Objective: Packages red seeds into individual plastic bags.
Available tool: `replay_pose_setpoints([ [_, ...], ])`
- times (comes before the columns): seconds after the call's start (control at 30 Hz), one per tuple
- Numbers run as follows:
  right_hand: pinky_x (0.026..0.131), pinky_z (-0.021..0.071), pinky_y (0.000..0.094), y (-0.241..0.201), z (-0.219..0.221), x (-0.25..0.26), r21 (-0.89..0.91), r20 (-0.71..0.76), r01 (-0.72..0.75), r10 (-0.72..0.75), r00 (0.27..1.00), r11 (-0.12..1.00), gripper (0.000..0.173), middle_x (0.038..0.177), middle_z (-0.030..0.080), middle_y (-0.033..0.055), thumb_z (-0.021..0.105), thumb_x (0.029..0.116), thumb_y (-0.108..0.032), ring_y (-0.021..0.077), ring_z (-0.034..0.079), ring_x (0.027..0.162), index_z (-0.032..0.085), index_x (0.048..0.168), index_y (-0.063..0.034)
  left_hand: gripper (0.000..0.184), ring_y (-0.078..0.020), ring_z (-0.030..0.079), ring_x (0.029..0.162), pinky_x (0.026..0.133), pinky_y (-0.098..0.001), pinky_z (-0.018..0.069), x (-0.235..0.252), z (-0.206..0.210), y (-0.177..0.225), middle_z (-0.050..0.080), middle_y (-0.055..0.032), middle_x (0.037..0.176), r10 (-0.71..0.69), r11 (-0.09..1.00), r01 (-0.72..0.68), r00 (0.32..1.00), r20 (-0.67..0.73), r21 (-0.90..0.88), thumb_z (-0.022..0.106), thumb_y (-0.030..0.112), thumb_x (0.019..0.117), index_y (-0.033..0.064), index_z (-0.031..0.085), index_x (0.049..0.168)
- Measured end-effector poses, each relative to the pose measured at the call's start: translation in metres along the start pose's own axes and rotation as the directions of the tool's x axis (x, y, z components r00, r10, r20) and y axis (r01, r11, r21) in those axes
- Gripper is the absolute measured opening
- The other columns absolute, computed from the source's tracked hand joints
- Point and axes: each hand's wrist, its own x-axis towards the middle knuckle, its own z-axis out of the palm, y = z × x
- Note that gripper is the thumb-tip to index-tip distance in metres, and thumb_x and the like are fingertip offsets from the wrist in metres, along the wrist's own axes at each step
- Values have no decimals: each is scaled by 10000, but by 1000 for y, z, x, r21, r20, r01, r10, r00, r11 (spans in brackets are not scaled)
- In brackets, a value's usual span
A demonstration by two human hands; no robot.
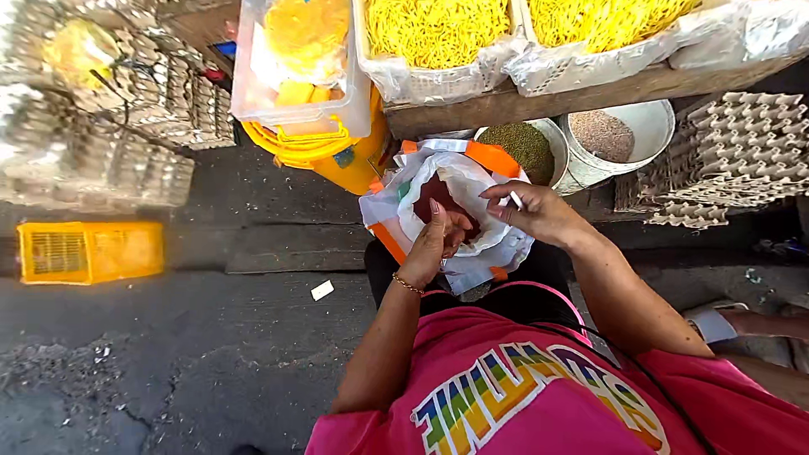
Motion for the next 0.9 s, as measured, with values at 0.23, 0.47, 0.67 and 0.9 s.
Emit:
replay_pose_setpoints([
  [0.23,938,564,406,-21,31,14,-131,176,294,-269,947,947,406,1223,657,88,776,869,-295,183,641,1114,722,1218,-95,737,34,485,602,546,-161,423,-13,13,13,609,77,785,24,993,-18,998,-54,114,126,636,1051,91,601,1194],
  [0.47,957,532,407,-24,44,14,-140,219,397,-363,906,907,390,1178,657,275,705,934,-277,290,635,1102,716,1120,66,704,-211,620,941,844,-399,531,-28,16,37,642,-202,1083,13,997,-1,987,-161,74,113,415,1124,-94,583,1251],
  [0.67,874,487,228,-35,53,10,-135,100,349,-338,936,927,227,944,639,264,571,978,-28,153,601,937,641,949,186,426,-88,470,701,651,-255,418,-29,13,34,509,-45,805,249,958,-243,968,-16,154,268,216,1114,-70,579,1067],
  [0.9,698,435,217,-34,48,7,-193,-31,305,-317,948,932,348,753,565,192,588,1011,-99,92,526,754,555,801,178,213,-152,634,835,778,-299,536,-29,14,33,661,-180,974,425,870,-402,905,-22,285,598,20,995,-139,598,1136],
])
